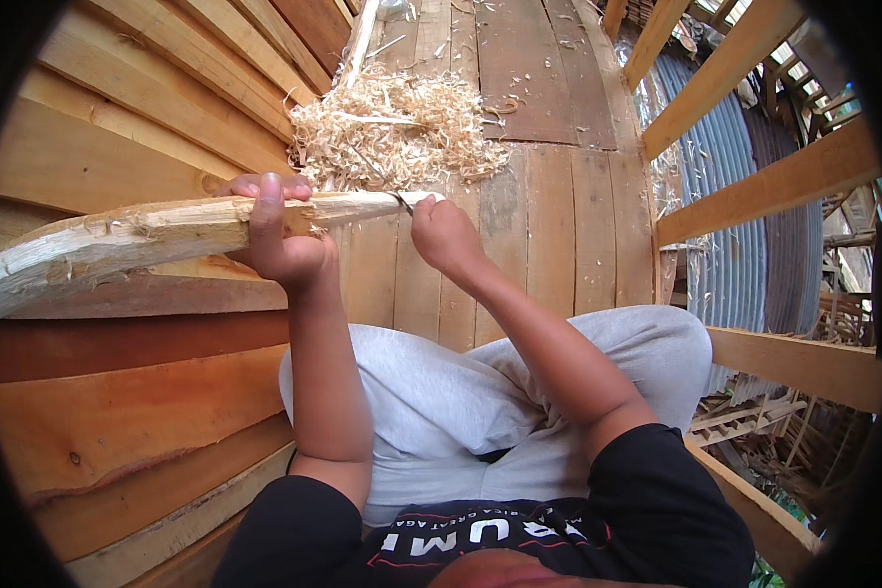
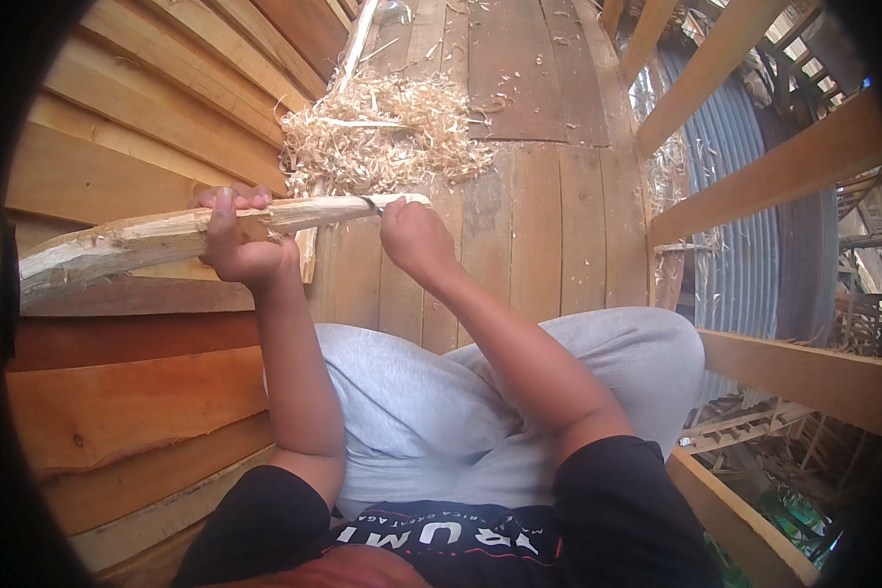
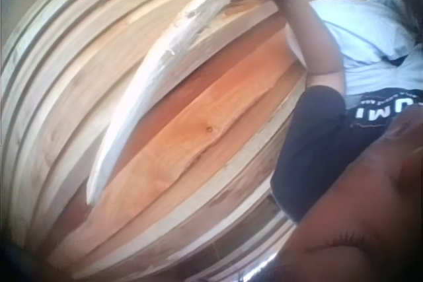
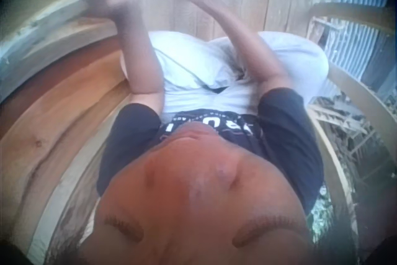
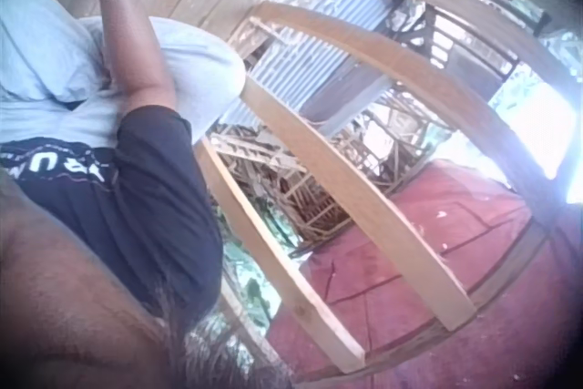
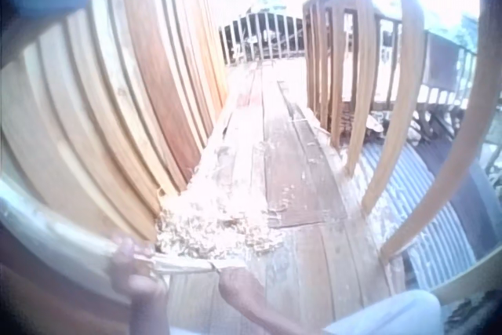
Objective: The person carves a long piece of wood using a knife, removing bark and shaping the surface. Wood shavings accumulate on the floor as the person continues to shave and smooth the wood.
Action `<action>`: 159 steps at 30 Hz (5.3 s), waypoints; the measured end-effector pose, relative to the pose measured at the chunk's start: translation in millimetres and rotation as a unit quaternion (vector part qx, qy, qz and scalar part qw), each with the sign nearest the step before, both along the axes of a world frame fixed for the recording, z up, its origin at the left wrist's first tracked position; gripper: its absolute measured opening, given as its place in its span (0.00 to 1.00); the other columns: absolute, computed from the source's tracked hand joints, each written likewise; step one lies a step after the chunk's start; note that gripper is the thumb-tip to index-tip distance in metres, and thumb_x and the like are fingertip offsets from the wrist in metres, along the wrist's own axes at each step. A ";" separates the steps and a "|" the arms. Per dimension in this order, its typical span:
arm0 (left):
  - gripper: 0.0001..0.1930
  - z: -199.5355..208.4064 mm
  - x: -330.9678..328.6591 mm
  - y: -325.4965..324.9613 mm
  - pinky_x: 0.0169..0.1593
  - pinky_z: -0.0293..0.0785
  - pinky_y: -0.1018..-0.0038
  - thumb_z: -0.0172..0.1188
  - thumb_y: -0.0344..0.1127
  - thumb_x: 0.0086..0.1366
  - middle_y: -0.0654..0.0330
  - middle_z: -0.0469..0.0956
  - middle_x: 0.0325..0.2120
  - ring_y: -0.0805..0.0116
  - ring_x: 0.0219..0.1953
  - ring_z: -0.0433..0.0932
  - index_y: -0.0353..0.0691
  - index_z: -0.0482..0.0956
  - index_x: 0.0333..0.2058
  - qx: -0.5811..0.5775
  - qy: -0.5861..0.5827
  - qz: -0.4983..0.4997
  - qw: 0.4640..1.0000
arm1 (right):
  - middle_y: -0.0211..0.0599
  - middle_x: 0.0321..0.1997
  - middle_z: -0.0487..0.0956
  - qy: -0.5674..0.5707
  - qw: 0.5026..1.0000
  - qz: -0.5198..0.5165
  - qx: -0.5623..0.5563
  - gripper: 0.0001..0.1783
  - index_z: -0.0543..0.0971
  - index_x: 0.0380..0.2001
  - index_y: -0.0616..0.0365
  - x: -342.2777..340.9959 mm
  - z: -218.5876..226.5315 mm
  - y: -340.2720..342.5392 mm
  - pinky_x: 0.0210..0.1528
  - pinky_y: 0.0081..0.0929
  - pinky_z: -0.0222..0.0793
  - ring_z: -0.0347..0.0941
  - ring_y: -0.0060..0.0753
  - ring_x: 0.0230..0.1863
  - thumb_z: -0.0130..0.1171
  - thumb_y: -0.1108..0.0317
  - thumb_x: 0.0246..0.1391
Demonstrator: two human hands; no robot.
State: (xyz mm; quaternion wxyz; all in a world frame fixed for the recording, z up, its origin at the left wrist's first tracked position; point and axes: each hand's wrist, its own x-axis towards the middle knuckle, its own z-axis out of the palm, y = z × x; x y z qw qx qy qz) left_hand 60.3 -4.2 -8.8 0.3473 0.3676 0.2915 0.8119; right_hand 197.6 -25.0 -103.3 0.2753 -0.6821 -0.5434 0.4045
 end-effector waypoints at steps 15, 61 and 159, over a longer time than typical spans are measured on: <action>0.09 10.0 10.6 3.7 0.30 0.70 0.68 0.59 0.30 0.55 0.63 0.66 0.14 0.70 0.18 0.68 0.43 0.67 0.31 -0.025 0.035 0.100 0.994 | 0.70 0.36 0.77 -0.030 0.999 0.006 -0.017 0.28 0.77 0.32 0.74 19.4 -65.4 15.6 0.48 0.55 0.67 0.74 0.69 0.40 0.33 0.59 0.62; 0.10 3.1 -28.3 12.0 0.36 0.69 0.68 0.57 0.37 0.57 0.62 0.65 0.17 0.68 0.21 0.68 0.42 0.67 0.22 -0.091 0.008 0.160 0.983 | 0.70 0.35 0.76 -0.004 0.994 0.109 0.015 0.29 0.78 0.31 0.72 -22.7 11.4 0.8 0.46 0.51 0.67 0.73 0.68 0.41 0.38 0.55 0.67; 0.06 2.0 -38.8 16.6 0.32 0.64 0.69 0.57 0.36 0.53 0.64 0.66 0.18 0.69 0.22 0.66 0.44 0.70 0.25 -0.001 -0.016 -0.041 0.999 | 0.70 0.30 0.77 0.011 0.988 0.071 -0.138 0.30 0.75 0.30 0.79 -7.2 3.5 14.2 0.44 0.51 0.69 0.76 0.62 0.32 0.40 0.55 0.65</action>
